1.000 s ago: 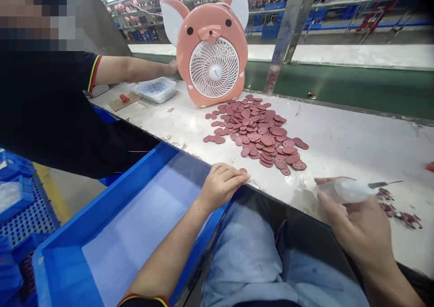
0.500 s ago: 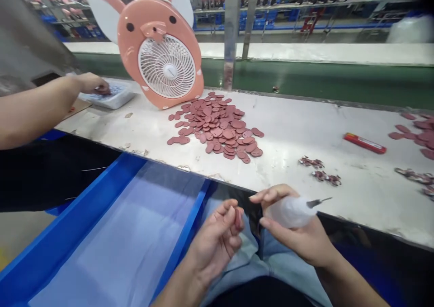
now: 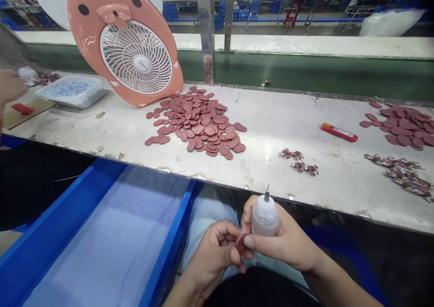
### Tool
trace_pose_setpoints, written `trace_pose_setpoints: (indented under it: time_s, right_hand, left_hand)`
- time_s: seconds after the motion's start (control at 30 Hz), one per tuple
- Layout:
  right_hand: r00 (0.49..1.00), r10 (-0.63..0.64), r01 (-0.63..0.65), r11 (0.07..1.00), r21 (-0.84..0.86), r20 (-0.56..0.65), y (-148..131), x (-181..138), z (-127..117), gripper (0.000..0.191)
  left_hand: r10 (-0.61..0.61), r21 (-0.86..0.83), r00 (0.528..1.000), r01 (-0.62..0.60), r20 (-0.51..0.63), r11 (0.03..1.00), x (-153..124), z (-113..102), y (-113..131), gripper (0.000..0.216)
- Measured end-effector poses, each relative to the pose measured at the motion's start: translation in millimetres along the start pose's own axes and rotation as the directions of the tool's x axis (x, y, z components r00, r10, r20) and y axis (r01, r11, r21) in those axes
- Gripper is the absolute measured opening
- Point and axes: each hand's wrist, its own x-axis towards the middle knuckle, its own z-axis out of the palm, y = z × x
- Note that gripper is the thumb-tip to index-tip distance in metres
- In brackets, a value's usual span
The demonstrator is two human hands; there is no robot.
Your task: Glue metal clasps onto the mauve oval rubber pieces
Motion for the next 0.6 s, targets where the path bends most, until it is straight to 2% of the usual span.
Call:
trace_pose_setpoints:
  time_s: [0.07, 0.13, 0.27, 0.37, 0.43, 0.53, 0.6]
  right_hand:
    - [0.999, 0.023, -0.024, 0.999, -0.027, -0.043, 3.4, -2.7, 3.1, 0.034]
    - [0.988, -0.001, -0.014, 0.995, -0.096, -0.152, 5.7, -6.9, 2.3, 0.035]
    - [0.903, -0.138, -0.015, 0.936, -0.351, -0.407, 5.9, -20.1, -12.9, 0.04]
    - [0.88, -0.2, -0.099, 0.809, -0.579, -0.431, 0.2, -31.3, -26.2, 0.041]
    - [0.859, -0.299, -0.071, 0.736, -0.673, -0.417, -5.8, -38.3, -31.5, 0.037]
    - [0.769, -0.494, 0.011, 0.644, -0.765, -0.405, -13.2, -50.1, -34.4, 0.03]
    - [0.701, -0.551, 0.001, 0.635, -0.773, -0.452, -13.3, -61.0, -34.8, 0.034]
  left_hand:
    - [-0.02, -0.005, 1.0, 0.02, 0.02, 1.0, 3.4, -2.6, 0.6, 0.046]
    - [-0.023, -0.002, 1.0, 0.023, 0.017, 1.0, 4.0, -1.8, 2.4, 0.045]
    - [-0.007, -0.016, 0.999, 0.007, -0.036, 1.0, 2.2, 4.0, 7.5, 0.047]
    - [0.014, -0.094, 0.999, -0.019, -0.052, 0.995, 4.2, 8.2, 10.6, 0.044]
    - [0.033, -0.172, 0.998, -0.043, -0.059, 0.984, 6.4, 10.7, 12.0, 0.04]
    - [0.005, -0.263, 0.995, -0.031, -0.102, 0.964, 6.7, 16.1, 13.8, 0.035]
    - [-0.011, -0.267, 0.988, -0.03, -0.153, 0.963, 4.6, 22.3, 15.6, 0.034]
